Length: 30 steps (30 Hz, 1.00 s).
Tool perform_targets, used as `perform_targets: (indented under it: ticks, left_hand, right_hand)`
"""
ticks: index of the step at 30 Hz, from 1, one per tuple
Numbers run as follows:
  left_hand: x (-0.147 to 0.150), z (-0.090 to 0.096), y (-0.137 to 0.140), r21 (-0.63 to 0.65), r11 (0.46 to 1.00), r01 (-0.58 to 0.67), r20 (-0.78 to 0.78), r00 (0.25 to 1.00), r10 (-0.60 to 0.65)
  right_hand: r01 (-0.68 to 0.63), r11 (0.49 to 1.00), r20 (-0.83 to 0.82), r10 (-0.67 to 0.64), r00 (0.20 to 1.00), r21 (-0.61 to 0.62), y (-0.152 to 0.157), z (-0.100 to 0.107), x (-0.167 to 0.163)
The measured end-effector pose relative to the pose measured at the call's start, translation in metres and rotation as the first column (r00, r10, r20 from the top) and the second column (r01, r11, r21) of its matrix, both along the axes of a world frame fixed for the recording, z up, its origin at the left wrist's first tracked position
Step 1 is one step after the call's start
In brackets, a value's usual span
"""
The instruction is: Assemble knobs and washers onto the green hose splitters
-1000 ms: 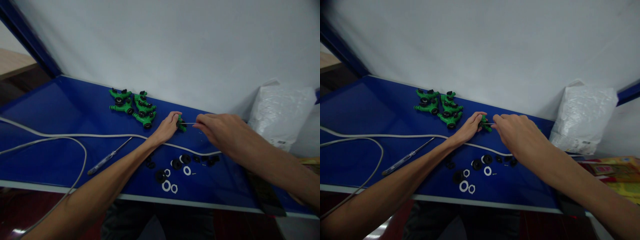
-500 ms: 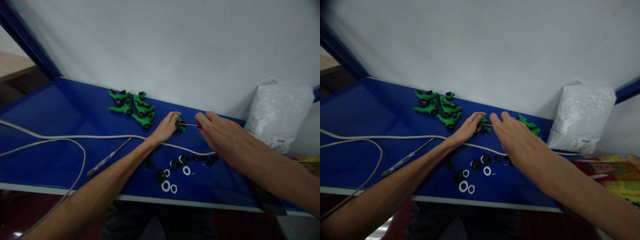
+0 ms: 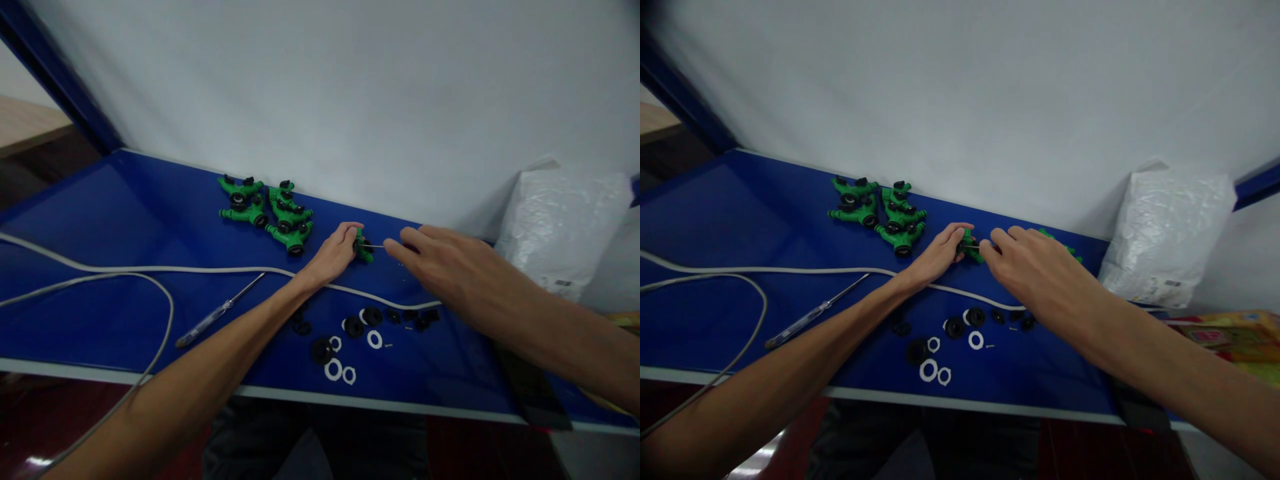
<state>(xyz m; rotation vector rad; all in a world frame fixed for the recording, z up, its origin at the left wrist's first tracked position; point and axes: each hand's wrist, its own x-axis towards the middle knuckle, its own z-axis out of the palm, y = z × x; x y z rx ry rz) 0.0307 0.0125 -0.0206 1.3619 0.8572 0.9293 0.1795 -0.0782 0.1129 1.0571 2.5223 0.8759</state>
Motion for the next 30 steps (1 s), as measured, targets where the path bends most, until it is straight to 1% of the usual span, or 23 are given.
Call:
perform_targets:
  ticks: [2, 5, 7, 9, 11, 12, 14, 16, 17, 18, 19, 22, 24, 27, 29, 30]
  left_hand:
    - [0.000, -0.002, 0.001, 0.015, 1.000, -0.006, -0.015, 1.000, 0.006]
    - [0.001, -0.005, 0.002, 0.041, 0.999, -0.033, -0.014, 0.999, 0.034]
    - [0.001, -0.007, 0.002, 0.060, 0.997, -0.050, -0.008, 0.999, 0.051]
    - [0.000, -0.007, 0.002, 0.074, 0.996, -0.059, -0.004, 0.998, 0.059]
    - [0.000, -0.006, 0.001, 0.090, 0.994, -0.061, -0.005, 0.998, 0.061]
    - [-0.001, -0.006, 0.001, 0.101, 0.993, -0.058, -0.011, 0.998, 0.060]
    - [-0.002, -0.005, 0.001, 0.125, 0.991, -0.050, -0.028, 0.998, 0.053]
    - [-0.002, -0.005, 0.001, 0.136, 0.990, -0.042, -0.034, 0.998, 0.047]
    - [-0.002, -0.005, 0.001, 0.136, 0.990, -0.040, -0.032, 0.998, 0.045]
    - [-0.002, -0.006, 0.001, 0.133, 0.990, -0.040, -0.026, 0.999, 0.044]
    - [-0.002, -0.006, 0.001, 0.128, 0.991, -0.042, -0.018, 0.999, 0.045]
    - [-0.001, -0.008, 0.001, 0.107, 0.993, -0.046, -0.004, 0.999, 0.046]
    - [-0.001, -0.007, 0.001, 0.094, 0.995, -0.046, -0.006, 0.999, 0.046]
    - [-0.002, -0.005, 0.001, 0.084, 0.996, -0.042, -0.032, 0.998, 0.045]
    - [-0.002, -0.003, 0.000, 0.085, 0.996, -0.037, -0.046, 0.998, 0.041]
    - [-0.002, -0.002, 0.000, 0.085, 0.996, -0.035, -0.046, 0.998, 0.039]
  right_hand:
    - [0.087, 0.995, -0.069, -0.091, 0.993, -0.053, 0.001, -0.001, 0.002]
    - [0.191, 0.971, -0.176, -0.216, 0.960, -0.146, 0.004, -0.004, 0.003]
    - [0.242, 0.946, -0.274, -0.296, 0.915, -0.215, 0.005, -0.005, 0.001]
    - [0.281, 0.913, -0.359, -0.379, 0.853, -0.295, 0.007, -0.006, -0.001]
    - [0.307, 0.868, -0.399, -0.460, 0.793, -0.390, 0.011, -0.004, -0.002]
    - [0.322, 0.837, -0.404, -0.507, 0.761, -0.442, 0.014, -0.002, -0.002]
    - [0.357, 0.758, -0.384, -0.606, 0.697, -0.546, 0.020, 0.002, -0.002]
    - [0.377, 0.686, -0.348, -0.674, 0.652, -0.623, 0.025, 0.007, -0.002]
    - [0.377, 0.674, -0.342, -0.684, 0.644, -0.635, 0.026, 0.008, -0.002]
    - [0.375, 0.684, -0.349, -0.676, 0.649, -0.626, 0.027, 0.009, -0.002]
    - [0.373, 0.710, -0.363, -0.654, 0.664, -0.597, 0.026, 0.009, -0.002]
    - [0.357, 0.827, -0.403, -0.532, 0.745, -0.433, 0.018, 0.004, -0.001]
    - [0.305, 0.891, -0.382, -0.425, 0.821, -0.335, 0.011, 0.000, -0.001]
    - [0.172, 0.961, -0.272, -0.228, 0.935, -0.215, 0.003, -0.001, -0.003]
    - [0.075, 0.992, -0.162, -0.091, 0.983, -0.106, 0.000, 0.002, -0.008]
    - [0.022, 0.999, -0.106, -0.027, 0.994, -0.045, 0.000, 0.005, -0.010]
